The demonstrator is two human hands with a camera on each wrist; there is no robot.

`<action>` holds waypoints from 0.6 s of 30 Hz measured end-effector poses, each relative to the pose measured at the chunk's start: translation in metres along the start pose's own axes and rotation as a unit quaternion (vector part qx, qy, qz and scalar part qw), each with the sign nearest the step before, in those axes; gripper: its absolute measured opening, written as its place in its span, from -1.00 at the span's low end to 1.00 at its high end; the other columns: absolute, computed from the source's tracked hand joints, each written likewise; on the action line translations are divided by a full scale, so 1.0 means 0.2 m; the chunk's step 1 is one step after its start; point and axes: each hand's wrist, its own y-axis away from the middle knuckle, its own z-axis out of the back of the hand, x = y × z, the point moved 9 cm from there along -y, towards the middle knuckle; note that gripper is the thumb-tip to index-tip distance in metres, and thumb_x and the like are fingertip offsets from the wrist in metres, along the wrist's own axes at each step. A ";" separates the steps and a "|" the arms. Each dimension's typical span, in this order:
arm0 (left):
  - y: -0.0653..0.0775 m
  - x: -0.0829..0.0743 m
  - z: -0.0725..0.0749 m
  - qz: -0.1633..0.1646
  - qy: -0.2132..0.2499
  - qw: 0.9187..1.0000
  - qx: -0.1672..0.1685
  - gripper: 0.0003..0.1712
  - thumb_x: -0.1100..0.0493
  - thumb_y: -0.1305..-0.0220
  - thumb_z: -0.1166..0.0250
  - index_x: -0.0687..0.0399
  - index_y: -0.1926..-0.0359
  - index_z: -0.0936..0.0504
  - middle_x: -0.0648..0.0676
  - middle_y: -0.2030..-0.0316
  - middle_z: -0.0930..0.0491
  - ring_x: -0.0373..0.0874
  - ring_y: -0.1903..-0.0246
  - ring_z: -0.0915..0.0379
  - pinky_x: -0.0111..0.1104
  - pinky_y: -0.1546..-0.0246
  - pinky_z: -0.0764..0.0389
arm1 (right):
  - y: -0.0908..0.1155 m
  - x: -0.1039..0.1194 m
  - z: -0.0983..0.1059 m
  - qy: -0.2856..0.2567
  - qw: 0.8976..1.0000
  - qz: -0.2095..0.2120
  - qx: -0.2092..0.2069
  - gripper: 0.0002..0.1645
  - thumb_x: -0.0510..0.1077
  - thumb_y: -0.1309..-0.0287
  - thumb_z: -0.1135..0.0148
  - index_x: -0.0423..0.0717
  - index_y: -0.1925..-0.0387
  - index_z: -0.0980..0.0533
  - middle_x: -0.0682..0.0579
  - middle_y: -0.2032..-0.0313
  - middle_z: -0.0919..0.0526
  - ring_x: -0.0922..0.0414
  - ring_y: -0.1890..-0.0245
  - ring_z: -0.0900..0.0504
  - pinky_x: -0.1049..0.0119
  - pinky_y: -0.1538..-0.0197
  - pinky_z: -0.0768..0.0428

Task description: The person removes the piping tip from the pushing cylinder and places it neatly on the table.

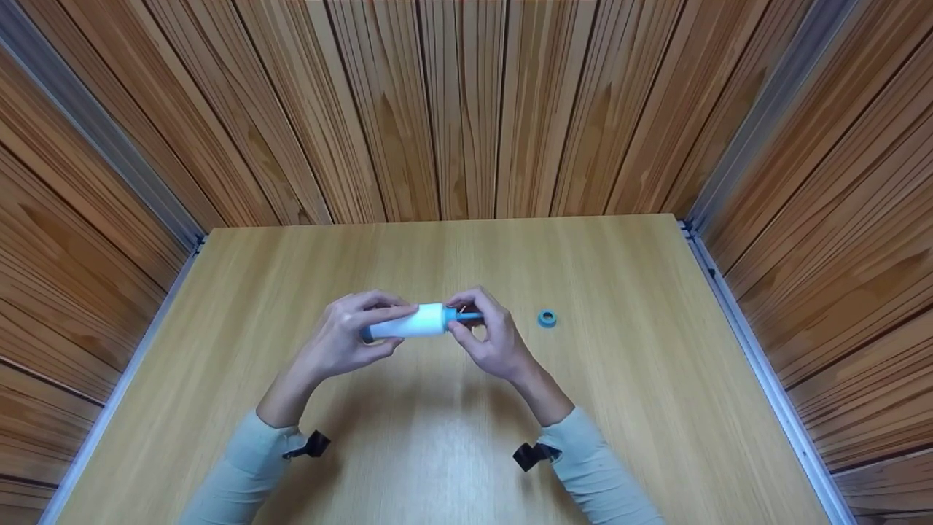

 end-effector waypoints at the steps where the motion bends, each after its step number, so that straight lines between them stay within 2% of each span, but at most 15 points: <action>1: 0.00 0.00 0.00 0.001 0.002 1.000 0.002 -0.45 0.11 -0.30 -0.68 -0.14 -0.30 -0.85 0.09 -0.10 -0.86 0.00 0.03 -0.83 -0.15 0.03 -0.83 | 0.00 0.00 0.00 -0.002 1.000 0.005 0.001 -0.60 -0.60 -0.35 -0.26 -0.49 -0.18 -0.49 -0.28 0.00 -0.66 0.32 0.10 -0.73 0.46 0.00 -0.79; 5: 0.00 0.01 -0.01 0.007 0.003 1.000 0.009 -0.46 0.11 -0.31 -0.67 -0.14 -0.31 -0.84 0.09 -0.11 -0.86 0.01 0.00 -0.83 -0.13 -0.02 -0.84 | 0.00 0.02 0.00 -0.005 1.000 0.018 0.004 -0.55 -0.61 -0.31 -0.26 -0.51 -0.20 -0.47 -0.35 -0.01 -0.63 0.31 0.09 -0.74 0.46 -0.02 -0.80; 8: 0.00 0.00 -0.01 0.007 0.005 1.000 0.006 -0.46 0.13 -0.29 -0.68 -0.13 -0.30 -0.85 0.09 -0.09 -0.86 0.00 0.02 -0.83 -0.12 -0.01 -0.84 | 0.01 0.01 0.01 -0.004 1.000 0.015 -0.002 -0.57 -0.59 -0.32 -0.24 -0.51 -0.19 -0.47 -0.30 -0.01 -0.66 0.31 0.11 -0.75 0.45 0.00 -0.81; 15: 0.00 -0.01 0.00 -0.009 0.001 1.000 -0.010 -0.48 0.16 -0.25 -0.69 -0.10 -0.24 -0.88 0.07 -0.03 -0.88 -0.03 0.10 -0.83 -0.19 0.12 -0.83 | 0.00 -0.02 0.02 0.016 0.999 -0.026 -0.031 -0.80 -0.53 -0.45 -0.19 -0.48 -0.05 -0.54 0.16 0.10 -0.73 0.35 0.29 -0.71 0.40 0.27 -0.78; 18: 0.00 -0.02 0.00 -0.006 -0.001 1.000 -0.004 -0.47 0.14 -0.26 -0.69 -0.11 -0.27 -0.87 0.08 -0.05 -0.87 -0.03 0.08 -0.83 -0.18 0.08 -0.84 | 0.01 -0.02 0.02 0.014 0.999 -0.021 -0.033 -0.81 -0.55 -0.45 -0.19 -0.49 -0.03 -0.55 0.19 0.10 -0.72 0.36 0.30 -0.70 0.46 0.28 -0.74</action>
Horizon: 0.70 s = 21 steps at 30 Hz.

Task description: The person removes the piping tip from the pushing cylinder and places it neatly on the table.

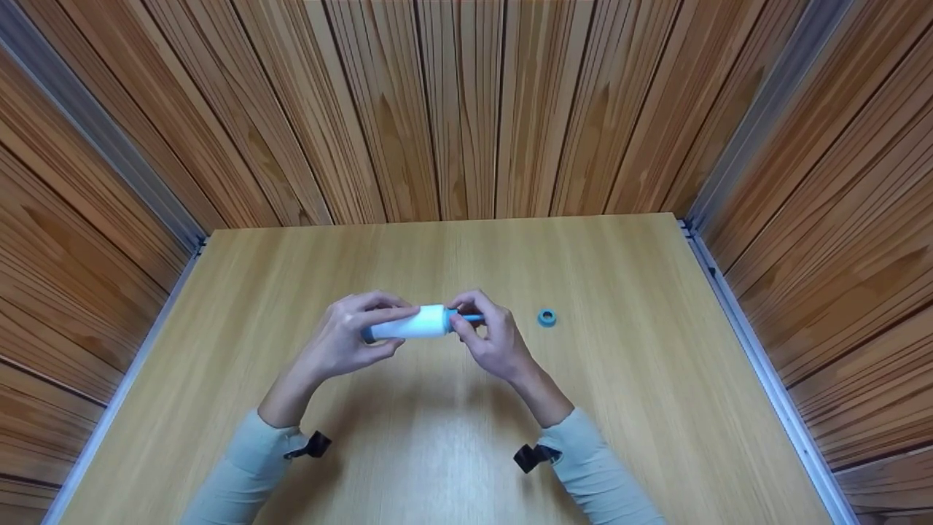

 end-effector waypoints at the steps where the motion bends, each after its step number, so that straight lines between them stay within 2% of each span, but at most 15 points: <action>1: 0.00 0.00 0.00 0.000 -0.001 1.000 0.000 -0.47 0.14 -0.27 -0.69 -0.12 -0.27 -0.87 0.08 -0.06 -0.87 -0.03 0.07 -0.83 -0.17 0.07 -0.84 | 0.00 0.00 0.00 -0.001 1.000 0.002 0.001 -0.80 -0.55 -0.45 -0.19 -0.49 -0.04 -0.54 0.17 0.10 -0.72 0.36 0.29 -0.70 0.46 0.27 -0.74; 6: 0.00 -0.01 0.00 0.000 -0.002 1.000 -0.002 -0.47 0.12 -0.28 -0.68 -0.13 -0.28 -0.86 0.08 -0.07 -0.87 -0.02 0.03 -0.84 -0.15 0.02 -0.84 | 0.01 0.01 0.00 -0.014 1.000 0.022 0.012 -0.73 -0.59 -0.39 -0.22 -0.51 -0.08 -0.51 -0.03 0.10 -0.71 0.31 0.25 -0.71 0.46 0.22 -0.76; 12: 0.00 -0.01 0.00 0.001 -0.004 1.000 -0.001 -0.47 0.11 -0.28 -0.68 -0.13 -0.28 -0.86 0.08 -0.07 -0.88 -0.03 0.03 -0.84 -0.16 0.02 -0.83 | 0.02 0.02 0.00 -0.033 0.998 0.037 0.024 -0.64 -0.62 -0.32 -0.24 -0.53 -0.12 -0.47 -0.04 0.03 -0.67 0.23 0.20 -0.73 0.38 0.18 -0.81; 17: 0.00 -0.01 0.00 0.003 -0.004 1.000 -0.001 -0.47 0.10 -0.29 -0.67 -0.13 -0.28 -0.86 0.07 -0.06 -0.88 -0.03 0.04 -0.84 -0.17 0.05 -0.82 | 0.01 0.02 -0.01 -0.032 0.998 0.040 0.028 -0.60 -0.62 -0.29 -0.23 -0.53 -0.14 -0.45 -0.21 0.04 -0.65 0.16 0.23 -0.78 0.37 0.15 -0.83; 19: 0.00 -0.01 0.00 0.002 -0.003 1.000 -0.004 -0.47 0.11 -0.28 -0.68 -0.13 -0.27 -0.86 0.07 -0.06 -0.88 -0.03 0.04 -0.84 -0.18 0.05 -0.83 | 0.01 0.02 -0.01 -0.026 0.999 0.034 0.025 -0.63 -0.60 -0.33 -0.21 -0.52 -0.13 -0.46 -0.18 0.05 -0.67 0.16 0.26 -0.78 0.36 0.16 -0.84; 21: 0.00 -0.01 0.00 0.000 0.000 1.000 -0.007 -0.48 0.13 -0.27 -0.68 -0.12 -0.26 -0.87 0.07 -0.05 -0.88 -0.03 0.06 -0.84 -0.19 0.08 -0.83 | 0.01 0.02 0.00 -0.021 0.999 0.019 0.017 -0.70 -0.58 -0.38 -0.19 -0.51 -0.11 -0.48 -0.05 0.08 -0.70 0.19 0.31 -0.78 0.38 0.19 -0.83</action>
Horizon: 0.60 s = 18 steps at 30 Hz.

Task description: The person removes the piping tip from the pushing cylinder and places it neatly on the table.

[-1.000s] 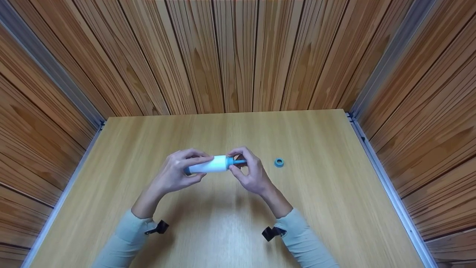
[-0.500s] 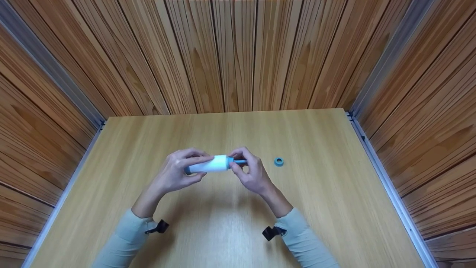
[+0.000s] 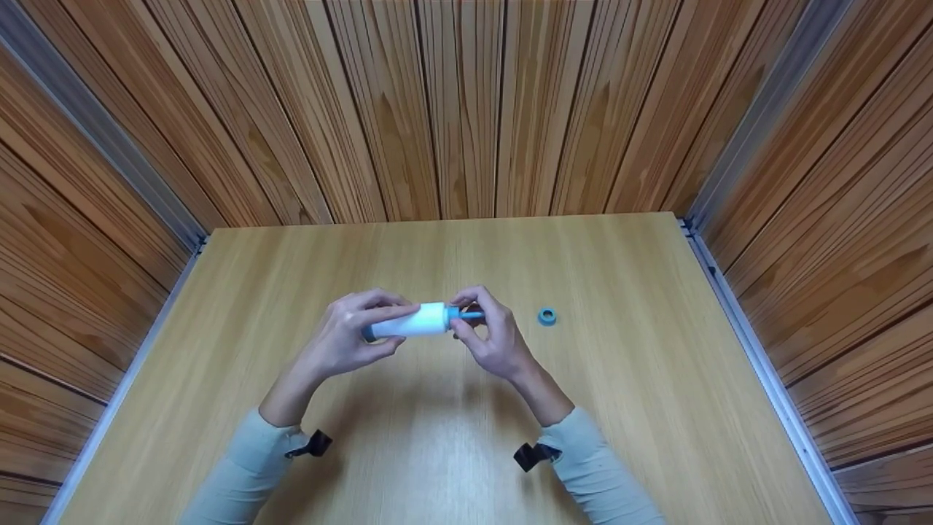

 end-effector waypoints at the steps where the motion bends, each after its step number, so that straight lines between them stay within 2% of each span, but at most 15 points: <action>1: 0.00 0.00 0.00 -0.001 0.001 1.000 -0.002 -0.48 0.13 -0.27 -0.68 -0.12 -0.26 -0.87 0.07 -0.05 -0.88 -0.03 0.07 -0.84 -0.19 0.09 -0.83 | 0.00 0.00 0.00 0.001 1.000 -0.007 -0.004 -0.74 -0.56 -0.41 -0.18 -0.50 -0.09 -0.49 0.03 0.09 -0.71 0.21 0.32 -0.77 0.38 0.21 -0.82; 4: 0.00 0.00 0.01 -0.003 0.003 1.000 -0.004 -0.48 0.15 -0.25 -0.68 -0.10 -0.24 -0.88 0.08 -0.05 -0.88 -0.03 0.08 -0.84 -0.18 0.09 -0.84 | 0.00 -0.01 0.00 0.003 1.000 -0.028 -0.014 -0.82 -0.54 -0.48 -0.16 -0.49 -0.04 -0.51 0.22 0.13 -0.71 0.25 0.37 -0.74 0.38 0.26 -0.81; 6: 0.00 0.00 0.00 -0.002 0.003 1.000 -0.002 -0.49 0.14 -0.26 -0.68 -0.10 -0.25 -0.88 0.07 -0.05 -0.88 -0.02 0.07 -0.85 -0.17 0.06 -0.84 | 0.00 -0.01 0.00 0.004 0.999 -0.034 -0.015 -0.83 -0.54 -0.49 -0.16 -0.50 -0.04 -0.51 0.26 0.12 -0.70 0.28 0.35 -0.73 0.38 0.26 -0.81; 12: 0.00 0.00 0.01 0.004 0.007 1.000 0.001 -0.47 0.14 -0.27 -0.69 -0.12 -0.26 -0.87 0.07 -0.07 -0.88 -0.01 0.04 -0.85 -0.17 0.04 -0.84 | -0.01 0.00 -0.01 -0.003 1.000 -0.017 -0.002 -0.74 -0.58 -0.44 -0.19 -0.53 -0.09 -0.46 0.19 0.07 -0.68 0.29 0.25 -0.72 0.42 0.18 -0.80; 18: 0.00 0.00 0.01 0.002 -0.001 1.000 -0.002 -0.45 0.13 -0.25 -0.70 -0.14 -0.27 -0.86 0.07 -0.08 -0.88 -0.02 0.02 -0.85 -0.18 0.04 -0.83 | 0.00 0.02 -0.01 -0.008 1.000 0.013 0.008 -0.65 -0.61 -0.34 -0.24 -0.54 -0.12 -0.44 0.10 0.01 -0.66 0.22 0.20 -0.76 0.35 0.12 -0.83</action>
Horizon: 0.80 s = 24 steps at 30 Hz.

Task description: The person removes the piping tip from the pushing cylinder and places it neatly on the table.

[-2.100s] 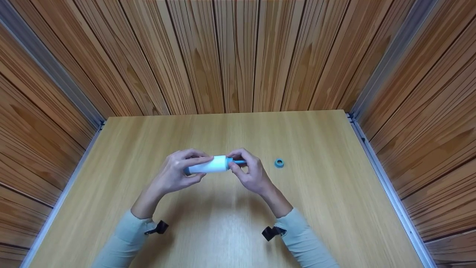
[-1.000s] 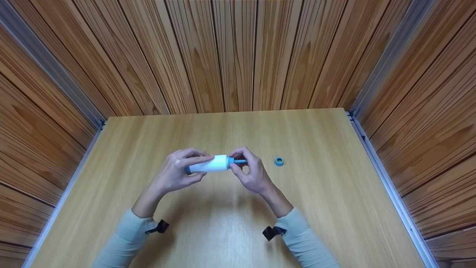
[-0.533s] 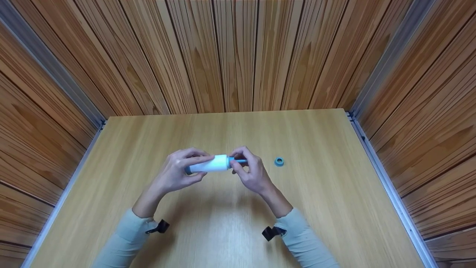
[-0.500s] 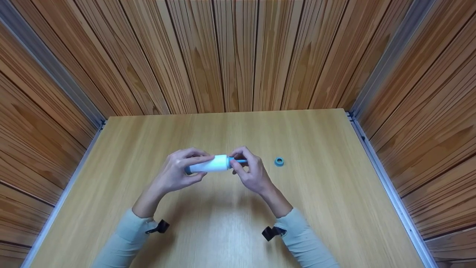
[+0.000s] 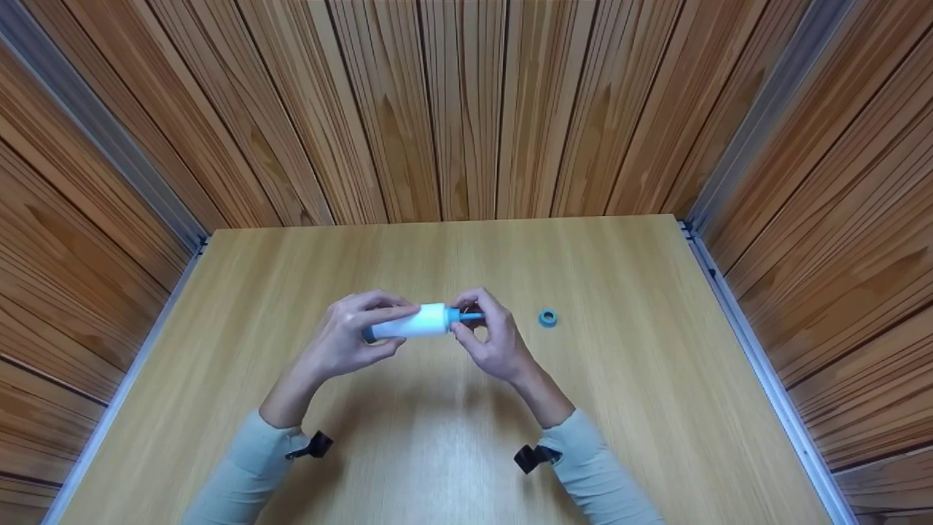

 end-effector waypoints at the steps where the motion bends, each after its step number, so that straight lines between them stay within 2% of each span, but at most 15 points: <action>1: 0.00 0.00 0.00 0.001 0.000 1.000 0.001 -0.45 0.12 -0.26 -0.70 -0.14 -0.27 -0.86 0.07 -0.08 -0.88 -0.02 0.01 -0.85 -0.18 0.04 -0.83 | 0.00 0.00 0.00 0.000 1.000 0.003 0.001 -0.64 -0.61 -0.34 -0.24 -0.54 -0.12 -0.45 0.09 0.00 -0.66 0.22 0.19 -0.76 0.35 0.11 -0.83; 7: 0.00 0.01 -0.01 0.009 0.006 1.000 0.006 -0.46 0.13 -0.27 -0.69 -0.13 -0.28 -0.86 0.06 -0.09 -0.88 -0.01 -0.01 -0.85 -0.18 0.01 -0.84 | 0.00 0.00 0.00 -0.002 1.000 0.006 0.001 -0.64 -0.62 -0.35 -0.19 -0.52 -0.14 -0.45 0.03 0.00 -0.66 0.25 0.20 -0.76 0.40 0.10 -0.82; 15: 0.00 0.01 0.00 -0.002 0.006 1.000 -0.004 -0.48 0.16 -0.26 -0.67 -0.11 -0.25 -0.88 0.07 -0.05 -0.88 -0.04 0.08 -0.84 -0.18 0.10 -0.83 | -0.01 -0.01 0.01 0.010 0.999 -0.039 -0.022 -0.83 -0.54 -0.51 -0.11 -0.51 -0.05 -0.48 0.28 0.12 -0.68 0.28 0.34 -0.74 0.46 0.23 -0.78; 24: 0.00 0.01 0.00 0.000 0.002 1.000 -0.002 -0.47 0.14 -0.27 -0.68 -0.14 -0.26 -0.87 0.07 -0.06 -0.88 -0.03 0.04 -0.85 -0.17 0.06 -0.84 | -0.01 -0.02 0.01 0.010 0.999 -0.029 -0.021 -0.77 -0.56 -0.46 -0.16 -0.53 -0.08 -0.46 0.19 0.09 -0.67 0.14 0.31 -0.74 0.38 0.21 -0.81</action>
